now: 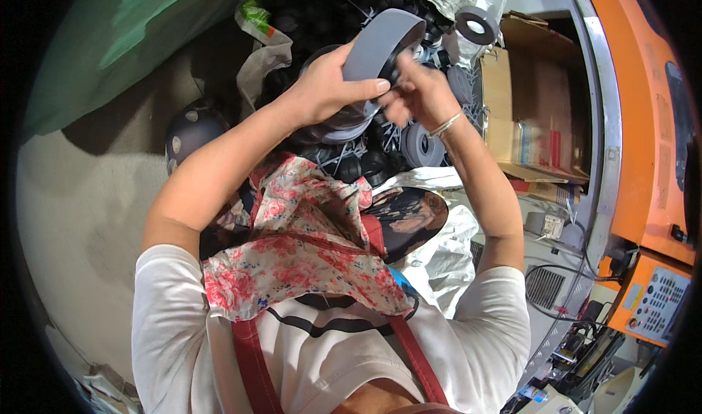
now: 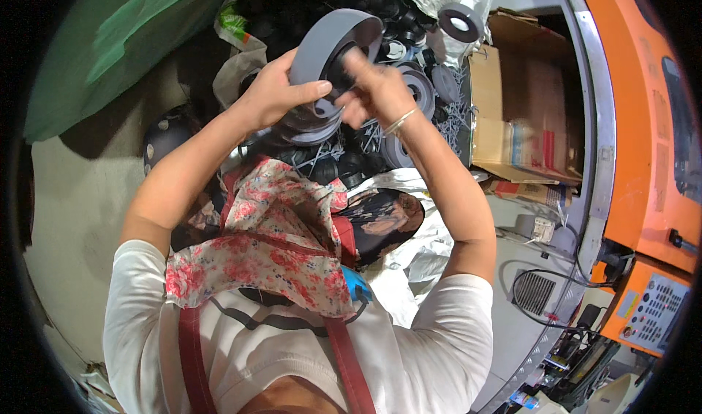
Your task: The person assembles plastic components by hand, inserting black circular inserts into grey housings and stacking the finished units.
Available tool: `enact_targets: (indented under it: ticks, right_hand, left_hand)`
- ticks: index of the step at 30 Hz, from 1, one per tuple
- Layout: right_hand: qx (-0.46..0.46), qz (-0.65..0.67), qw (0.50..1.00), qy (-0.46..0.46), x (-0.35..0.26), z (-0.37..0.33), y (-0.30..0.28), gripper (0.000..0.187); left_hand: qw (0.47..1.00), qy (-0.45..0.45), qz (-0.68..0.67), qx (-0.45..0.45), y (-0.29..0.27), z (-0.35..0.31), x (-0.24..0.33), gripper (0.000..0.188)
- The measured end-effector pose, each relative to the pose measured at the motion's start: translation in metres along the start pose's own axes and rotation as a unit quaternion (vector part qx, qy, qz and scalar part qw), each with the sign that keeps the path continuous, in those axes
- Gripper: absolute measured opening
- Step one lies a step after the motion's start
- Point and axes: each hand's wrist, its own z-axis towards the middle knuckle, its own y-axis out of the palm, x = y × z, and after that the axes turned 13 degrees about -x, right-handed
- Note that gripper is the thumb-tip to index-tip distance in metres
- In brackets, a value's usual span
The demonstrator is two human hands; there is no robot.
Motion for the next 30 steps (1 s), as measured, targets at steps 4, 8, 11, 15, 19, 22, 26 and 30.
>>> enact_targets:
  ticks: [4, 8, 11, 15, 19, 22, 26, 30]
  right_hand:
    - [0.105, -0.416, 0.835, -0.346, 0.029, 0.009, -0.002, 0.054]
    - [-0.147, 0.127, 0.975, -0.107, 0.036, 0.016, -0.014, 0.059]
    - [0.009, -0.062, 0.977, -0.204, 0.057, 0.037, -0.051, 0.055]
    - [0.336, -0.383, 0.858, -0.069, 0.107, 0.085, -0.159, 0.051]
    - [0.315, -0.454, 0.830, 0.071, 0.185, 0.112, -0.214, 0.090]
    - [0.234, -0.479, 0.815, 0.225, 0.195, 0.119, -0.204, 0.090]
    - [0.340, -0.386, 0.857, -0.019, 0.169, 0.119, -0.194, 0.061]
    - [0.181, -0.492, 0.757, -0.391, 0.062, 0.081, -0.139, 0.054]
  left_hand:
    - [0.997, -0.039, -0.058, 0.032, 0.000, -0.005, 0.014, 0.051]
    - [0.970, 0.046, 0.240, -0.008, 0.007, -0.008, 0.009, 0.080]
    - [0.902, 0.091, 0.417, -0.066, -0.003, -0.007, 0.013, 0.080]
    - [0.828, 0.016, 0.535, -0.165, -0.001, -0.006, 0.009, 0.075]
    - [0.874, 0.035, 0.470, -0.117, -0.005, 0.008, 0.011, 0.063]
    - [0.920, 0.013, 0.389, -0.040, -0.006, 0.018, 0.020, 0.048]
    - [0.986, -0.080, 0.110, 0.099, -0.015, 0.047, 0.017, 0.040]
    - [0.960, -0.093, 0.161, 0.209, -0.025, 0.095, -0.003, 0.061]
